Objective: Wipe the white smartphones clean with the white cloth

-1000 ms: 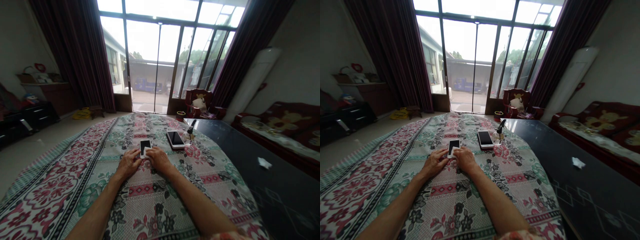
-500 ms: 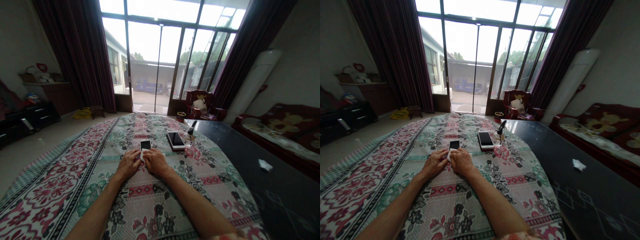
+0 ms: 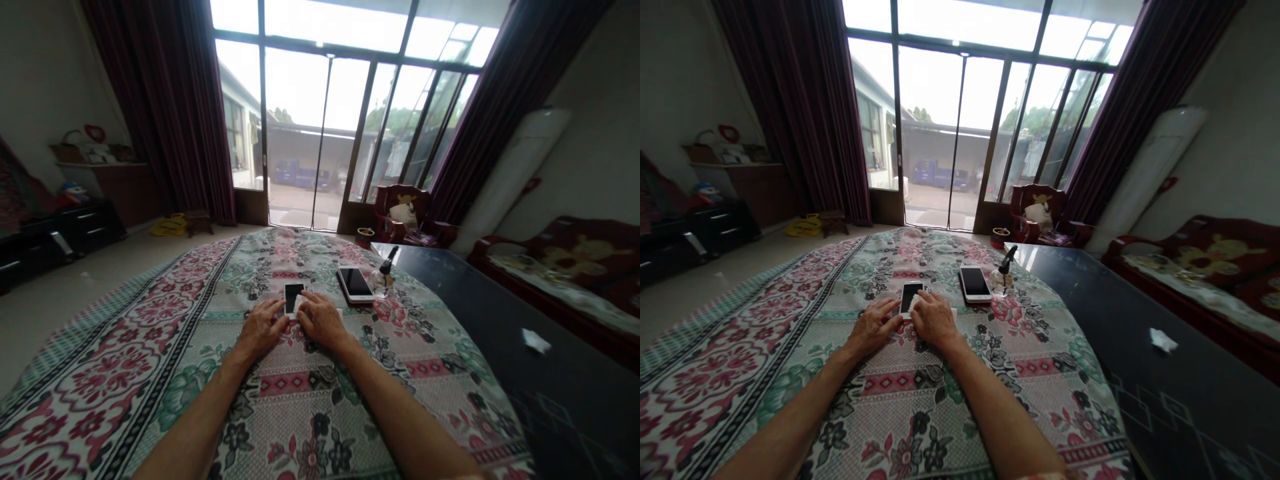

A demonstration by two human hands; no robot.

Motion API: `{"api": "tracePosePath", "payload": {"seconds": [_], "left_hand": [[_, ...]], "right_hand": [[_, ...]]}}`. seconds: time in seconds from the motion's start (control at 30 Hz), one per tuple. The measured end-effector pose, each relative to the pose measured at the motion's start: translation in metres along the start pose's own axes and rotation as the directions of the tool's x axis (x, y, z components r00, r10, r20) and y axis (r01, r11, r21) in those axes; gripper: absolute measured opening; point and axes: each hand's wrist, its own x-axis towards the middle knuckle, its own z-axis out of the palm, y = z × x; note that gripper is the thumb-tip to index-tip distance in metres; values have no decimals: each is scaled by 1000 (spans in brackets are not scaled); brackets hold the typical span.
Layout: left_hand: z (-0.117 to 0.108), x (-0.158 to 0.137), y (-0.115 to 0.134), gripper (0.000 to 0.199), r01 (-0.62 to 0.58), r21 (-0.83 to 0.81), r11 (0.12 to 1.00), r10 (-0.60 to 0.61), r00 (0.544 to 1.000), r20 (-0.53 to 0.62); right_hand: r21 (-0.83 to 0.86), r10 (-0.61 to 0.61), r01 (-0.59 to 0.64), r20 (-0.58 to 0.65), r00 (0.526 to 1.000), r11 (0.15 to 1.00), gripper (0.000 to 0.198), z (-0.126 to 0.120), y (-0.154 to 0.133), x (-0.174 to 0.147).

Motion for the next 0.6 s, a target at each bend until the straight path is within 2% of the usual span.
{"api": "tracePosePath", "payload": {"seconds": [0.13, 0.27, 0.47, 0.6], "left_hand": [[0, 1, 1, 27, 7, 8, 1000, -7, 1000, 4], [-2, 0, 4, 26, 24, 11, 1000, -24, 1000, 6], [-2, 1, 4, 27, 29, 4, 1000, -29, 999, 13], [-1, 1, 1, 27, 32, -6, 999, -31, 999, 39]], "right_hand": [[31, 1, -2, 34, 999, 1000, 15, 4, 2, 3], [35, 20, -21, 14, 1000, 999, 15, 5, 6, 4], [-4, -123, 124, 93, 988, 992, 19, 7, -14, 4], [-6, -155, 157, 117, 981, 988, 19, 7, -18, 7]]}}
